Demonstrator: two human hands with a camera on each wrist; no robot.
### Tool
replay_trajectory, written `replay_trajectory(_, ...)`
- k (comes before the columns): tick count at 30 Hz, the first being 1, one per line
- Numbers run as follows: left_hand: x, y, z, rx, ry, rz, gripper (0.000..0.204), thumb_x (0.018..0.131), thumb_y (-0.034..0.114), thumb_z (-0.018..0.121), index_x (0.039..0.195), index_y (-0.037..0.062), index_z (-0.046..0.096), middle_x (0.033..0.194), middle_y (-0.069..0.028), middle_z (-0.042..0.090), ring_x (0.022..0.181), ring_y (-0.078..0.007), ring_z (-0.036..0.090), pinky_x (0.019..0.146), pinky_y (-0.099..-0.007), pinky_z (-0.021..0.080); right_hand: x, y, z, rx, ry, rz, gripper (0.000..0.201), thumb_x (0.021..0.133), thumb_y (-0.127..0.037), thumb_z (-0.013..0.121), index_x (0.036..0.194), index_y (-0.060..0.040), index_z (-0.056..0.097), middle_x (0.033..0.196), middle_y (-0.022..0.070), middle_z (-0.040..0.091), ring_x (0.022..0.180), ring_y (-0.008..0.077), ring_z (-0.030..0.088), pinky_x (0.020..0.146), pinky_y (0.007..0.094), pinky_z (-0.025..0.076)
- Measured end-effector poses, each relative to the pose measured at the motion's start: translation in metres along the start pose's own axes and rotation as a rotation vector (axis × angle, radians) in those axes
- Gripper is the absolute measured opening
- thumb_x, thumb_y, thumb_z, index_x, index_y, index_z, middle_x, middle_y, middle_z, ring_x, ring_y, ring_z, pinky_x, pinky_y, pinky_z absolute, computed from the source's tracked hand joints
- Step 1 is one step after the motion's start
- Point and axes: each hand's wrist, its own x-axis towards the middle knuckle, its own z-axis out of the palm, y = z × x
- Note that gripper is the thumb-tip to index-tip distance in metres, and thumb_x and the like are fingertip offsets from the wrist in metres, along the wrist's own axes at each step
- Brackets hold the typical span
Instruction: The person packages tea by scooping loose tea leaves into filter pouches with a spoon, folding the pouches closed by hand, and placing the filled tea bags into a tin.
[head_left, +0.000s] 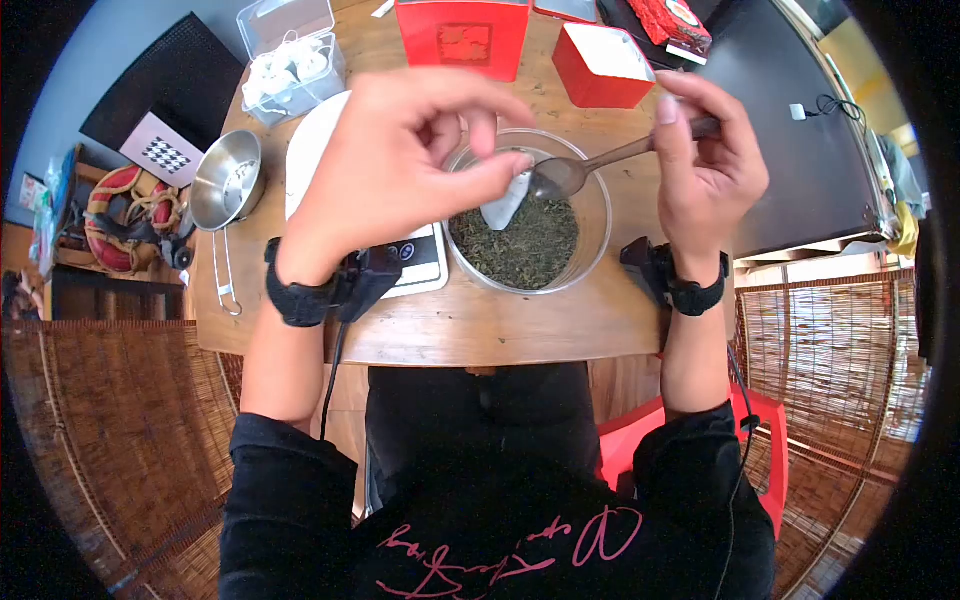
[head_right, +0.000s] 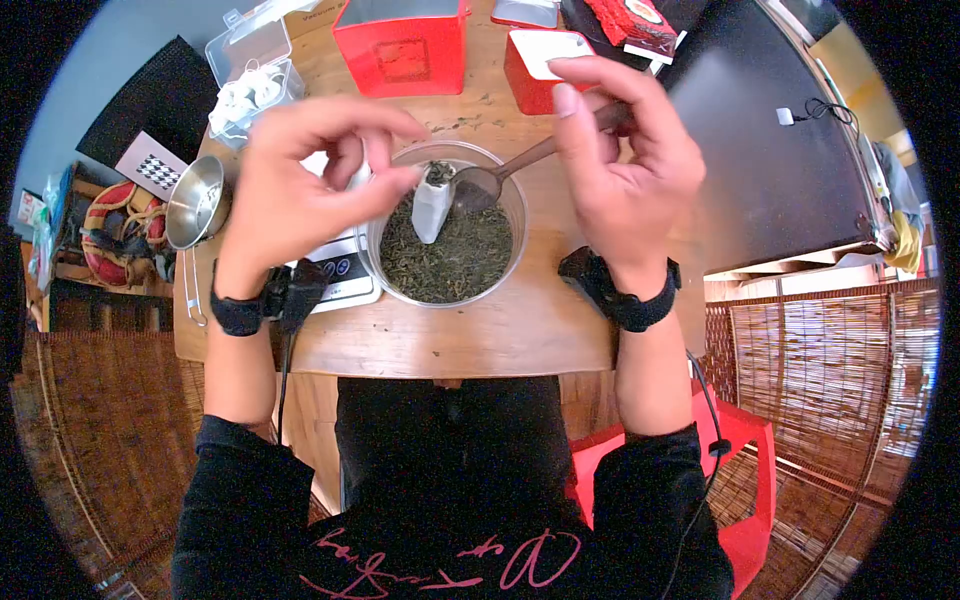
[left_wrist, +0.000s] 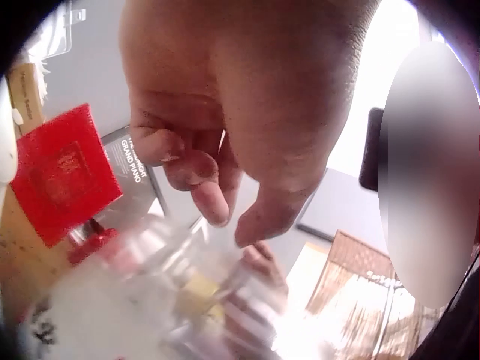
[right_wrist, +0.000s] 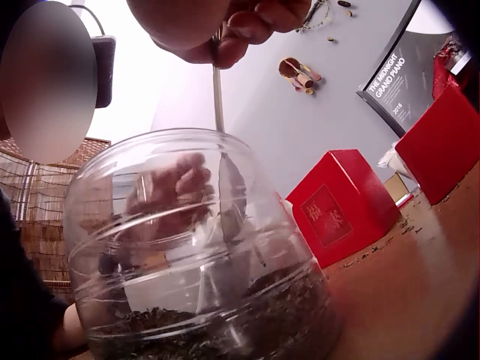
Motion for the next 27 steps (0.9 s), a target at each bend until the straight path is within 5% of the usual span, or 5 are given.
replay_trajectory(6, -0.034, 0.019, -0.052, -0.279, 0.125, 0.225, 0.064, 0.085, 0.024, 0.08, 0.137, -0.0055, 0.057, 0.099, -0.0076, 0.066, 0.072, -0.0099, 0.053, 0.065, -0.0222, 0.041, -0.006, -0.005, 0.006, -0.034, -0.134, -0.002, 0.019, 0.089, 0.001, 0.073, 0.107, -0.0029, 0.075, 0.076, -0.0063, 0.063, 0.057, -0.0023, 0.041, 0.05, 0.0174, 0.028)
replay_trajectory(8, -0.019, 0.088, 0.063, -0.256, 0.143, 0.247, 0.064, 0.085, 0.025, 0.08, 0.137, -0.0057, 0.057, 0.099, -0.0079, 0.066, 0.073, -0.0103, 0.054, 0.066, -0.0226, 0.042, -0.002, -0.005, 0.008, -0.034, -0.167, -0.018, 0.022, 0.088, 0.002, 0.072, 0.109, -0.0027, 0.075, 0.071, -0.0075, 0.059, 0.054, -0.0022, 0.039, 0.049, 0.0177, 0.027)
replay_trajectory(17, -0.153, 0.103, -0.033, -0.212, 0.195, 0.246, 0.068, 0.086, 0.029, 0.079, 0.138, -0.0066, 0.055, 0.101, -0.0092, 0.065, 0.076, -0.0119, 0.054, 0.068, -0.0241, 0.042, -0.006, -0.008, 0.008, -0.02, -0.158, -0.014, 0.023, 0.089, 0.0, 0.072, 0.112, -0.0033, 0.075, 0.069, -0.0084, 0.056, 0.055, -0.0021, 0.037, 0.048, 0.0182, 0.026)
replay_trajectory(19, -0.139, 0.006, -0.175, -0.205, 0.205, 0.261, 0.068, 0.086, 0.03, 0.078, 0.139, -0.0068, 0.054, 0.101, -0.0095, 0.065, 0.077, -0.0122, 0.055, 0.069, -0.0245, 0.043, -0.005, -0.009, 0.007, -0.028, -0.172, 0.015, 0.023, 0.089, 0.0, 0.072, 0.112, -0.0036, 0.075, 0.068, -0.009, 0.055, 0.054, -0.0021, 0.037, 0.049, 0.0183, 0.026)
replay_trajectory(27, -0.097, 0.076, -0.058, -0.152, 0.229, 0.345, 0.071, 0.087, 0.033, 0.077, 0.14, -0.0076, 0.052, 0.102, -0.0107, 0.065, 0.081, -0.0136, 0.055, 0.071, -0.0259, 0.043, -0.004, -0.007, 0.008, -0.042, -0.197, 0.055, 0.024, 0.089, 0.001, 0.071, 0.112, -0.0034, 0.074, 0.065, -0.0096, 0.053, 0.054, -0.0022, 0.036, 0.048, 0.019, 0.026)
